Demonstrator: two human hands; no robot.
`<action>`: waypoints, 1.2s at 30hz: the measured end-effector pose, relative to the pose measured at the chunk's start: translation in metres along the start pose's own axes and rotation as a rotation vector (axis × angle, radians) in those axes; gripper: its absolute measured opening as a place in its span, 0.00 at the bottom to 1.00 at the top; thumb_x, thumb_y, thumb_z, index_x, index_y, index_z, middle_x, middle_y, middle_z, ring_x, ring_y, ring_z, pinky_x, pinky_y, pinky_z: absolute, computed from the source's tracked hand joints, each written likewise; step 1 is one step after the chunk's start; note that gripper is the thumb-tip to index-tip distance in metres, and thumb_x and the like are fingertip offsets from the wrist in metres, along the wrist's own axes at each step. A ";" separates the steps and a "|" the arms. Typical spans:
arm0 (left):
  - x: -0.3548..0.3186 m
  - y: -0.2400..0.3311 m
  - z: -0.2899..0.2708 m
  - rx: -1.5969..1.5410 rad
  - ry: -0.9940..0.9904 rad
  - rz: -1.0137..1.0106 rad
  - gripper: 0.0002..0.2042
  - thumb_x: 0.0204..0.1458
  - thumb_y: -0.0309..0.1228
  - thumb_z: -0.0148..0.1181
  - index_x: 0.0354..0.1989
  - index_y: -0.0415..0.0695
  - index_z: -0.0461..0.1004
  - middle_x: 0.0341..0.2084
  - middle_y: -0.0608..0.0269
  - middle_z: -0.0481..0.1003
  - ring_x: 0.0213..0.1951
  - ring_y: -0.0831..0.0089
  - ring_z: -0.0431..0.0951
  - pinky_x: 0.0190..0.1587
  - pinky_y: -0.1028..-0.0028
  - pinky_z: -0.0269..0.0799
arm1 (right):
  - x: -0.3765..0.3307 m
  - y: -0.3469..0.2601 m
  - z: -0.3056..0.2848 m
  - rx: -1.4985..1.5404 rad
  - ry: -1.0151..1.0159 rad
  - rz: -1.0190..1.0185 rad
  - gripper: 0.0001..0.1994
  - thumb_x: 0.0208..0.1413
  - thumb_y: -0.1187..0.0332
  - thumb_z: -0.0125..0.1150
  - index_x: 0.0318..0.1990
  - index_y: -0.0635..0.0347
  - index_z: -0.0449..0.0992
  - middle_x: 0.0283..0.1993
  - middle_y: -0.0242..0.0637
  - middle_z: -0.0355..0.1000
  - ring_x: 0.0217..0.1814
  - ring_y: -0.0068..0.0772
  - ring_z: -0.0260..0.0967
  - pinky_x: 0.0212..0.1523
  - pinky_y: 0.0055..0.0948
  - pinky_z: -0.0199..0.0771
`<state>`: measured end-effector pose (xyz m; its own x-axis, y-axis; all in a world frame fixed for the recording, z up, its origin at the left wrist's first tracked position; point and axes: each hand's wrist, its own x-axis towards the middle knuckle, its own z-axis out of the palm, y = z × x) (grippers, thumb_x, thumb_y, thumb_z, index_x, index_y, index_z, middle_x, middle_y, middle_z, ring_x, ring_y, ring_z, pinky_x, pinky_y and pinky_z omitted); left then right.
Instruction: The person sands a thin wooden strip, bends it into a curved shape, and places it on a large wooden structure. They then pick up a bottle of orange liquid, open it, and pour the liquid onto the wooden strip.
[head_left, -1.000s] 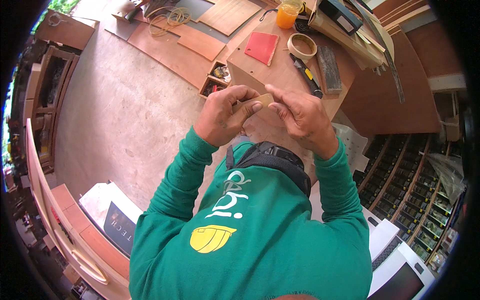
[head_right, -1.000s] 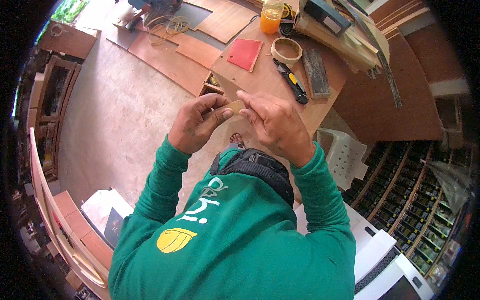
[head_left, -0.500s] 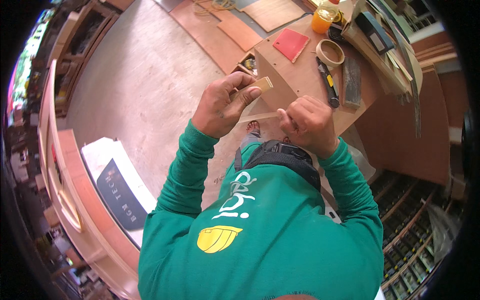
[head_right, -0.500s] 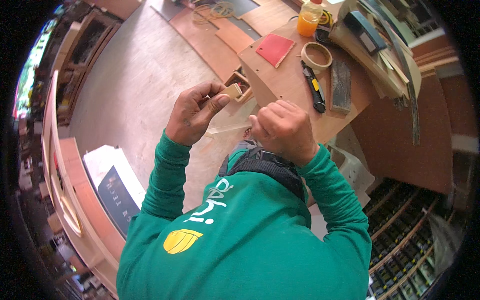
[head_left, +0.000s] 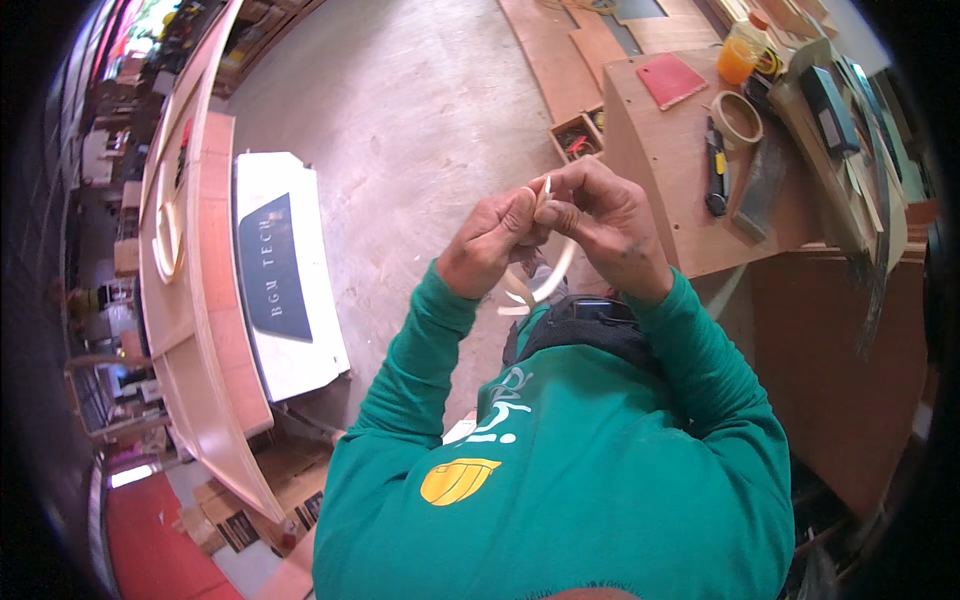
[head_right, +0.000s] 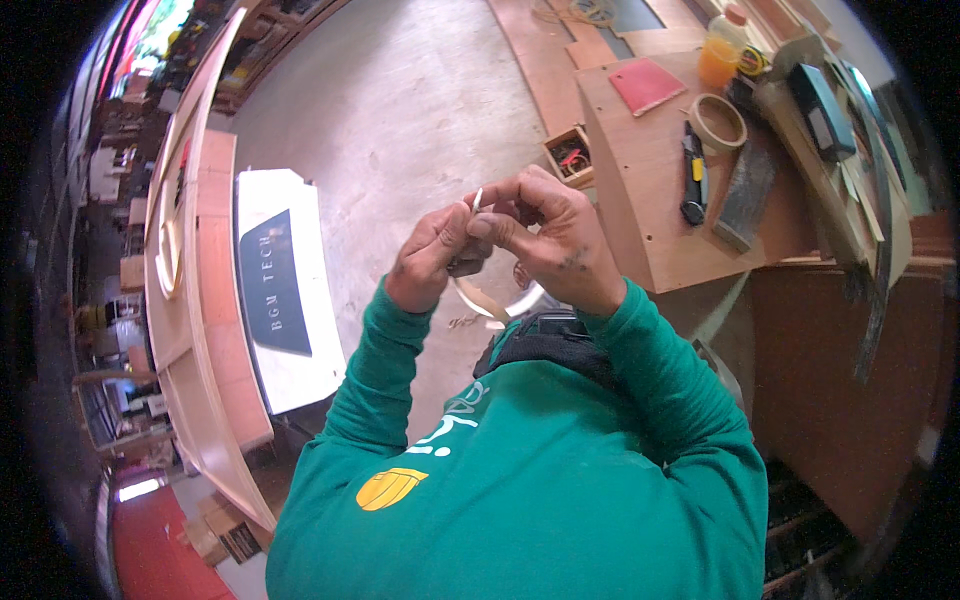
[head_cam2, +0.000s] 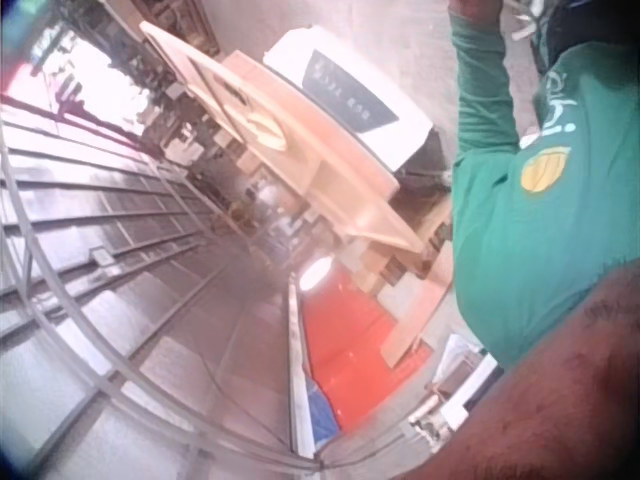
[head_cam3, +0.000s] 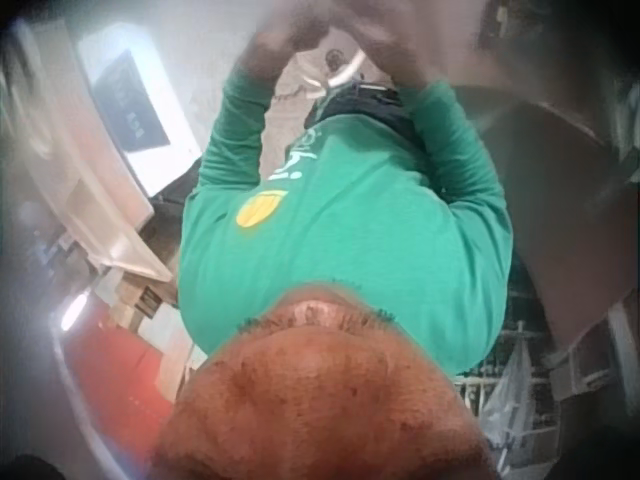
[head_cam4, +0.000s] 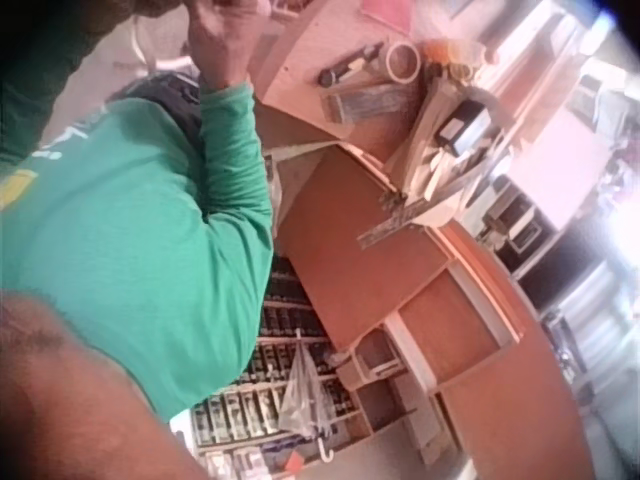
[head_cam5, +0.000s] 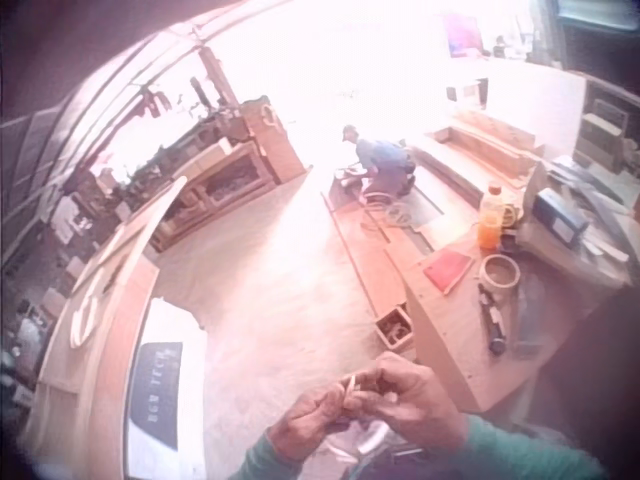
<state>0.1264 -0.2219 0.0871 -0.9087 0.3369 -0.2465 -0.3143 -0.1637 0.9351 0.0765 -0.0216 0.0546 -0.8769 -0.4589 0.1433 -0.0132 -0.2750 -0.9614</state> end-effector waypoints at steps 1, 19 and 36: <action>-0.003 -0.010 -0.004 0.048 0.009 0.054 0.34 0.78 0.59 0.37 0.56 0.37 0.77 0.33 0.71 0.70 0.34 0.78 0.72 0.39 0.75 0.71 | 0.006 0.000 0.004 -0.015 -0.037 -0.012 0.11 0.66 0.68 0.74 0.49 0.66 0.85 0.39 0.29 0.73 0.34 0.17 0.72 0.35 0.20 0.75; -0.063 -0.008 -0.068 0.177 0.682 0.243 0.24 0.77 0.48 0.53 0.44 0.35 0.79 0.23 0.62 0.78 0.21 0.77 0.77 0.25 0.76 0.74 | 0.084 0.030 0.130 0.161 -0.090 0.091 0.14 0.68 0.66 0.73 0.49 0.71 0.81 0.37 0.34 0.79 0.38 0.21 0.77 0.37 0.22 0.80; -0.119 -0.023 -0.110 0.506 0.569 0.271 0.15 0.75 0.38 0.58 0.38 0.40 0.81 0.18 0.69 0.72 0.22 0.81 0.70 0.27 0.73 0.67 | 0.080 0.073 0.156 0.222 0.221 0.333 0.14 0.69 0.62 0.64 0.48 0.68 0.84 0.35 0.34 0.82 0.28 0.22 0.75 0.32 0.26 0.78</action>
<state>0.2120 -0.3601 0.0670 -0.9790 -0.1999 0.0404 -0.0248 0.3131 0.9494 0.0802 -0.2096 0.0327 -0.8975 -0.3686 -0.2422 0.3695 -0.3284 -0.8692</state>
